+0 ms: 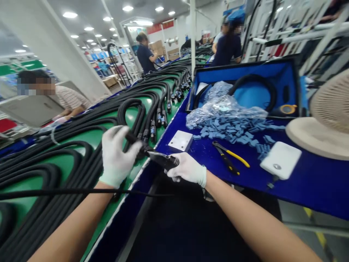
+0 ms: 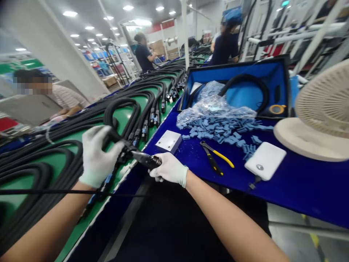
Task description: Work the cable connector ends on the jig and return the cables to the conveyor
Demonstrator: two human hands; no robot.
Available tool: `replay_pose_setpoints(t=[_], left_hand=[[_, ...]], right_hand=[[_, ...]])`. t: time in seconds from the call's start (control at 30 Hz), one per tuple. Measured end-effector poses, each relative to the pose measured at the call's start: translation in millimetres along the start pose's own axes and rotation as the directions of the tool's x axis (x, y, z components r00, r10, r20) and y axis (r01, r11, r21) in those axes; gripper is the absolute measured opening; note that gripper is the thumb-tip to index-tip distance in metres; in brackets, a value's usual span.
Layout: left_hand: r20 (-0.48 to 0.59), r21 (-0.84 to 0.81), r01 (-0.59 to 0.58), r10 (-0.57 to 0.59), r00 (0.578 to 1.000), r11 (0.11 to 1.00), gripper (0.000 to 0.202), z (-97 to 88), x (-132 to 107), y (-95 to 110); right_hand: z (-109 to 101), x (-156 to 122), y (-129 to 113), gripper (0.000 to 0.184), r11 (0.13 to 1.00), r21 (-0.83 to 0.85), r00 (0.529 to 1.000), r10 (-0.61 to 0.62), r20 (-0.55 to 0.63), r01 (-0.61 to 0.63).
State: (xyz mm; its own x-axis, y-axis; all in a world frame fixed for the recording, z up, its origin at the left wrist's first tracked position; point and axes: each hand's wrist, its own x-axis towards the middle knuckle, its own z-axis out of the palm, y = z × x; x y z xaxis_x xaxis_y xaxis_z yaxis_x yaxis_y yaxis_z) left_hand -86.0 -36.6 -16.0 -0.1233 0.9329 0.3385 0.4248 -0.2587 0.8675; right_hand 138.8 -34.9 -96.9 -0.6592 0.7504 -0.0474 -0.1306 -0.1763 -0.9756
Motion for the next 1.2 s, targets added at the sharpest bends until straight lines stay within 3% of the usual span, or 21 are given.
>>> replay_pose_setpoints(t=[0.03, 0.07, 0.1, 0.13, 0.17, 0.2, 0.23, 0.3, 0.37, 0.4, 0.43, 0.5, 0.57, 0.63, 0.7, 0.8, 0.9, 1.2], left_hand=[[0.131, 0.092, -0.156, 0.143, 0.981, 0.983, 0.037, 6.4, -3.3, -4.6], [0.283, 0.149, -0.32, 0.27, 0.92, 0.936, 0.034, 13.6, -7.0, -9.6], [0.429, 0.187, -0.461, 0.35, 0.833, 0.868, 0.029, 21.7, -10.9, -14.2], [0.528, 0.203, -0.55, 0.382, 0.758, 0.811, 0.026, 30.5, -14.7, -17.9], [0.57, 0.22, -0.582, 0.381, 0.728, 0.783, 0.024, 39.3, -18.1, -20.1], [0.567, 0.246, -0.562, 0.353, 0.744, 0.789, 0.024, 47.9, -20.6, -20.4], [0.535, 0.278, -0.505, 0.305, 0.788, 0.817, 0.024, 55.7, -22.0, -19.0], [0.457, 0.333, -0.339, 0.164, 0.874, 0.88, 0.025, 68.2, -20.9, -11.7], [0.411, 0.361, -0.196, 0.034, 0.911, 0.912, 0.029, 76.6, -15.5, -1.6], [0.404, 0.364, -0.141, -0.02, 0.914, 0.921, 0.031, 79.8, -11.7, 3.3], [0.403, 0.358, -0.092, -0.065, 0.913, 0.929, 0.034, 82.6, -7.7, 7.9], [0.412, 0.326, -0.024, -0.119, 0.904, 0.945, 0.036, 87.7, 0.3, 15.7], [0.424, 0.27, 0.015, -0.133, 0.896, 0.963, 0.037, 92.6, 7.0, 22.7], [0.433, 0.219, 0.037, -0.131, 0.892, 0.975, 0.037, 96.9, 11.9, 29.4], [0.44, 0.18, 0.039, -0.116, 0.89, 0.983, 0.038, 100.1, 14.9, 35.3], [0.438, 0.159, -0.006, -0.065, 0.897, 0.987, 0.039, 102.3, 17.1, 39.7], [0.426, 0.168, -0.053, -0.024, 0.904, 0.984, 0.038, 102.7, 17.5, 37.7], [0.429, 0.149, -0.121, 0.046, 0.902, 0.981, 0.032, 103.6, 12.6, 31.0]], right_hand=[[-8.8, -10.4, -7.3, 0.017, 0.997, -0.063, 0.999, 0.034, 0.014, -0.033], [-17.0, -20.9, -16.0, 0.016, 0.989, -0.129, 0.996, 0.076, 0.039, -0.071], [-24.9, -31.4, -25.2, 0.016, 0.973, -0.204, 0.99, 0.12, 0.069, -0.104], [-33.0, -41.7, -34.2, 0.018, 0.947, -0.296, 0.985, 0.152, 0.08, -0.122], [-41.7, -52.0, -42.1, 0.021, 0.906, -0.404, 0.986, 0.16, 0.054, -0.125], [-51.1, -62.2, -48.1, 0.026, 0.839, -0.529, 0.99, 0.139, -0.023, -0.13], [-61.4, -72.2, -51.7, 0.034, 0.734, -0.659, 0.985, 0.093, -0.146, -0.167], [-82.4, -89.9, -50.3, 0.044, 0.419, -0.828, 0.9, -0.053, -0.433, -0.373], [-99.8, -102.1, -39.8, 0.038, 0.107, -0.81, 0.799, -0.136, -0.586, -0.576], [-105.8, -105.6, -32.9, 0.031, 0.011, -0.785, 0.774, -0.156, -0.614, -0.62], [-109.5, -107.4, -26.3, 0.025, -0.026, -0.774, 0.766, -0.17, -0.62, -0.633], [-110.1, -107.0, -16.5, 0.015, 0.052, -0.787, 0.764, -0.208, -0.61, -0.615], [-103.4, -103.2, -13.6, 0.011, 0.228, -0.809, 0.773, -0.243, -0.586, -0.541], [-92.0, -97.8, -16.6, 0.012, 0.389, -0.84, 0.814, -0.291, -0.502, -0.379], [-79.5, -91.9, -22.8, 0.024, 0.473, -0.863, 0.86, -0.351, -0.37, -0.179], [-65.3, -83.8, -31.9, 0.042, 0.491, -0.87, 0.893, -0.413, -0.179, 0.053], [-59.9, -78.3, -36.2, 0.05, 0.478, -0.865, 0.881, -0.462, -0.096, 0.157], [-59.2, -77.4, -27.5, 0.051, 0.437, -0.883, 0.863, -0.5, -0.078, 0.173]])
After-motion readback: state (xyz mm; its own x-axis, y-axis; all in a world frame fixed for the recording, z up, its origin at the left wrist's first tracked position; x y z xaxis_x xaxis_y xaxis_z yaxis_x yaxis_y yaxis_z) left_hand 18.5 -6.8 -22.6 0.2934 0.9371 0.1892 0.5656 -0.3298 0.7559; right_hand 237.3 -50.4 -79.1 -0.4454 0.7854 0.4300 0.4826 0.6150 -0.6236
